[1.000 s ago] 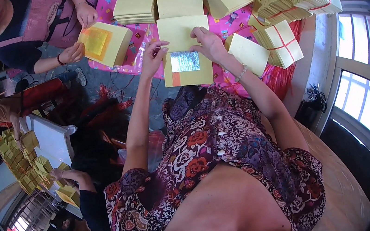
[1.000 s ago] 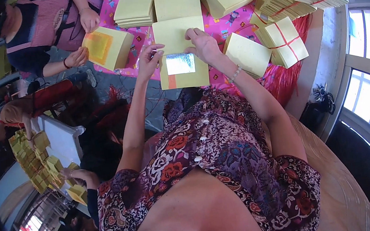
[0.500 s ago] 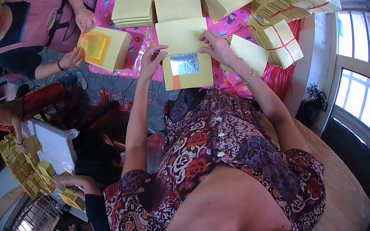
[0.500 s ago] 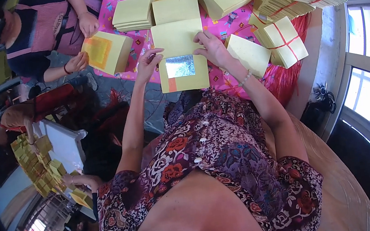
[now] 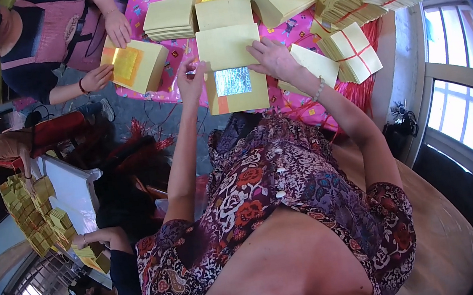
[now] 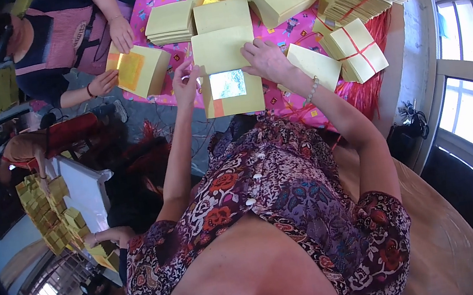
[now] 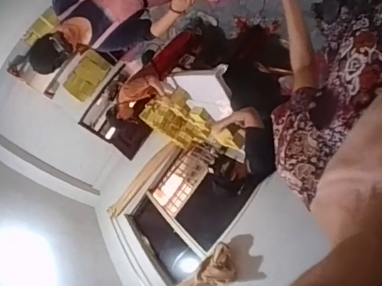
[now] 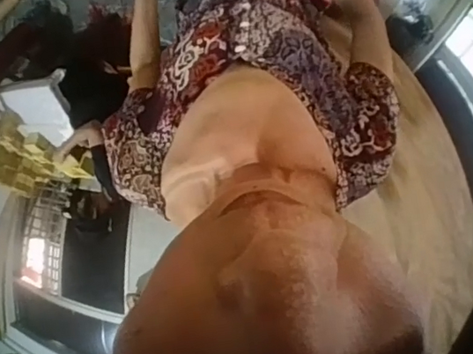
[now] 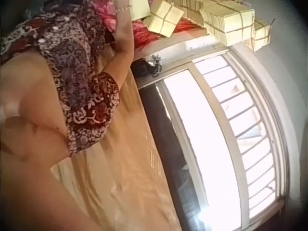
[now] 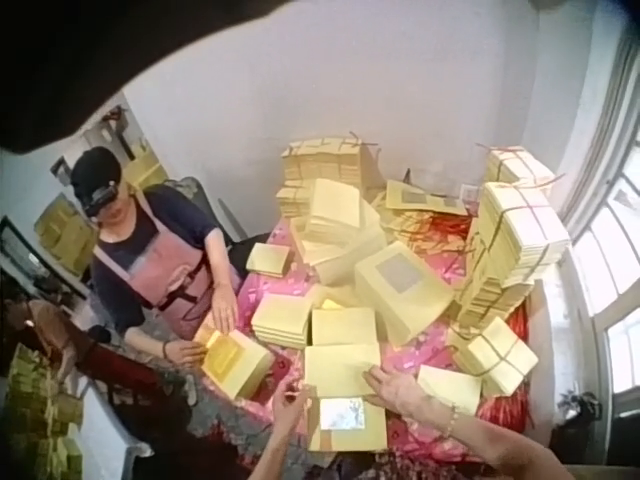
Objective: Stacking and tying bundles of joss paper sheets with string.
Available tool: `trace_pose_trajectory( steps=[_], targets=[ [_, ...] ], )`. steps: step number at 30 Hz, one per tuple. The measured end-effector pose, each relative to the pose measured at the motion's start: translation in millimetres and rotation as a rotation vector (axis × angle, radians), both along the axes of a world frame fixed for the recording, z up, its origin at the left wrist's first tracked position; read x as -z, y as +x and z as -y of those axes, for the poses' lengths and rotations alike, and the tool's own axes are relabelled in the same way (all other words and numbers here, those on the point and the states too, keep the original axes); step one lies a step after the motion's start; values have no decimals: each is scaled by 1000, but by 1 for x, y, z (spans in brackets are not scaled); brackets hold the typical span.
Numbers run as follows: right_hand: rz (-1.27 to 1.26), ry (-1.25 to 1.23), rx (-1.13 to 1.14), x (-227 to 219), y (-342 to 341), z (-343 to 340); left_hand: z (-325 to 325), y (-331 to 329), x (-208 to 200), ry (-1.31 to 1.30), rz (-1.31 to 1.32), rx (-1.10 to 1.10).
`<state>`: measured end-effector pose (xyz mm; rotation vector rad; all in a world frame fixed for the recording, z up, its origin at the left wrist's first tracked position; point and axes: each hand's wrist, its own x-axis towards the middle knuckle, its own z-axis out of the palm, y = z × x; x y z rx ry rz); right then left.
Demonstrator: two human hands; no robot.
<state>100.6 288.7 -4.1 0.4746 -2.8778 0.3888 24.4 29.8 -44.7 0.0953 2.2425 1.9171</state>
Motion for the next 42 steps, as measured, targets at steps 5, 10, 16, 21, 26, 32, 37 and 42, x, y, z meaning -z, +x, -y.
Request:
trace_pose_trajectory(
  steps=[5,10,16,21,26,32,37,42],
  targets=[
    [-63,12,5,8,2,-4,-13,-3,-12,-292,66,-20],
    [5,-120,148,5,7,12,-21,-12,-13,129,194,-50],
    [-64,-878,536,-6,40,22,-44,-7,-50,220,232,86],
    [131,-1378,890,27,81,-14,-96,14,-64,211,129,449],
    [-40,-1169,1024,50,132,-42,-137,37,-23,90,77,655],
    [-18,-818,1153,50,153,-44,-162,48,16,-374,-40,678],
    [-22,-701,1137,71,159,-46,-172,48,45,-552,-14,689],
    [15,-670,1135,92,163,-47,-175,47,52,-643,-42,728]
  ],
)
